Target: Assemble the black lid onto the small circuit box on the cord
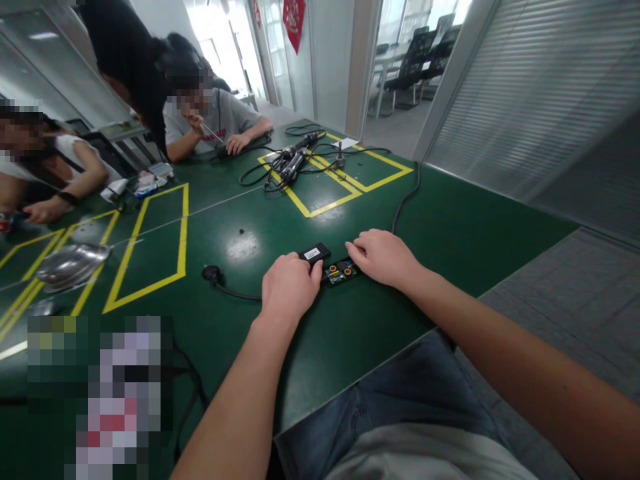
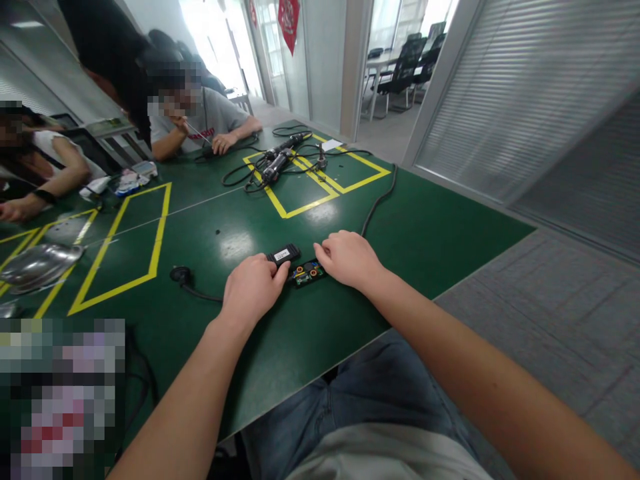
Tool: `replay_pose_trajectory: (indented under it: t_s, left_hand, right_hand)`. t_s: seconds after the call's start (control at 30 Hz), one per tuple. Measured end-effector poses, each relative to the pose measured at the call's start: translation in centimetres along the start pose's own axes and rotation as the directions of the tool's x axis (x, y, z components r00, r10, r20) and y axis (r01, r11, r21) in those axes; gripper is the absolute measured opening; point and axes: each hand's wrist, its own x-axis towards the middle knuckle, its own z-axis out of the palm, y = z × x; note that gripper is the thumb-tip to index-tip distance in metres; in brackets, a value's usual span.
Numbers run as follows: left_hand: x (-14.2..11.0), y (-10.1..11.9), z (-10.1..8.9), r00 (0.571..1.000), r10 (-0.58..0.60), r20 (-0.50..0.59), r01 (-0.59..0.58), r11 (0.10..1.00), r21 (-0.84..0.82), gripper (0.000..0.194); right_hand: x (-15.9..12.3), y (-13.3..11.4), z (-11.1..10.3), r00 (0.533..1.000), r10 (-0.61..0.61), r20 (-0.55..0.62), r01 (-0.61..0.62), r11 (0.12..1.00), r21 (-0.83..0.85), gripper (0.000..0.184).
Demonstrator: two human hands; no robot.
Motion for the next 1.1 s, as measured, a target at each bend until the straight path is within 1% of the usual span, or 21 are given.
replay_pose_trajectory:
  t_s: [0.13, 0.2, 0.23, 0.33, 0.37, 0.4, 0.5, 0.57, 0.67, 0.73, 0.8, 0.87, 0.93, 1.0, 1.1]
  left_hand:
    - [-0.1, 0.0, 0.2, 1.0, -0.013, -0.006, 0.013, 1.0, -0.009, 0.049]
    - [-0.1, -0.1, 0.3, 0.999, -0.022, -0.024, 0.021, 1.0, -0.021, 0.047]
    - [-0.1, -0.1, 0.4, 0.998, -0.028, -0.051, 0.027, 0.999, -0.033, 0.042]
    - [0.0, -0.3, 0.7, 0.981, -0.054, -0.185, 0.033, 0.993, -0.112, 0.022]
    - [0.1, -0.4, 0.8, 0.975, -0.06, -0.215, 0.027, 0.988, -0.152, 0.019]
    - [0.2, -0.5, 0.9, 0.973, -0.065, -0.223, 0.02, 0.981, -0.195, 0.019]
    - [0.5, -0.7, 1.1, 0.986, -0.06, -0.156, 0.011, 0.954, -0.298, 0.03]
    - [0.5, -0.8, 1.1, 0.99, -0.049, -0.135, 0.004, 0.949, -0.315, 0.035]
    - [0.4, -0.8, 1.1, 0.978, 0.001, -0.208, -0.069, 0.944, -0.324, 0.033]
    - [0.3, -0.7, 1.1, 0.964, 0.067, -0.258, -0.158, 0.923, -0.351, 0.034]
    - [0.1, -0.6, 1.1, 0.952, 0.171, -0.254, -0.259, 0.891, -0.372, 0.035]
    - [-0.1, -0.6, 1.1, 0.939, 0.276, -0.205, -0.337, 0.859, -0.385, 0.034]
    - [-0.2, -0.5, 1.1, 0.932, 0.328, -0.155, -0.363, 0.843, -0.398, 0.033]
    - [-0.2, -0.5, 1.0, 0.935, 0.33, -0.13, -0.354, 0.841, -0.409, 0.034]
    - [-0.2, -0.5, 0.9, 0.938, 0.323, -0.127, -0.346, 0.842, -0.414, 0.036]
  right_hand:
    - [0.0, 0.0, -0.1, 1.0, 0.006, 0.007, -0.006, 1.0, 0.004, 0.052]
    - [0.0, -0.1, -0.2, 1.0, 0.009, 0.008, -0.009, 1.0, 0.007, 0.051]
    - [0.0, -0.1, -0.2, 1.0, 0.01, 0.008, -0.01, 1.0, 0.009, 0.051]
    - [-0.1, -0.2, -0.3, 1.0, 0.013, 0.008, -0.014, 1.0, 0.017, 0.047]
    - [-0.1, -0.2, -0.3, 1.0, 0.014, 0.006, -0.014, 1.0, 0.021, 0.045]
    - [-0.1, -0.2, -0.3, 1.0, 0.015, 0.004, -0.015, 1.0, 0.025, 0.042]
    - [-0.1, -0.2, -0.3, 1.0, 0.016, -0.004, -0.016, 0.999, 0.04, 0.037]
    - [-0.1, -0.1, -0.3, 1.0, 0.017, -0.006, -0.016, 0.999, 0.046, 0.036]
    - [-0.1, 0.0, -0.1, 1.0, 0.02, -0.002, -0.02, 0.999, 0.049, 0.036]
    - [-0.1, 0.0, -0.1, 1.0, 0.028, 0.002, -0.028, 0.998, 0.051, 0.037]
    - [-0.1, 0.1, 0.0, 0.999, 0.038, 0.002, -0.038, 0.998, 0.055, 0.037]
    - [-0.1, 0.1, 0.0, 0.999, 0.042, 0.0, -0.042, 0.997, 0.061, 0.037]
    - [-0.1, 0.1, -0.1, 0.999, 0.04, -0.001, -0.04, 0.997, 0.066, 0.037]
    - [-0.1, 0.1, -0.1, 0.999, 0.038, -0.003, -0.038, 0.997, 0.068, 0.037]
    - [-0.1, 0.1, 0.0, 0.999, 0.036, -0.008, -0.035, 0.997, 0.067, 0.037]
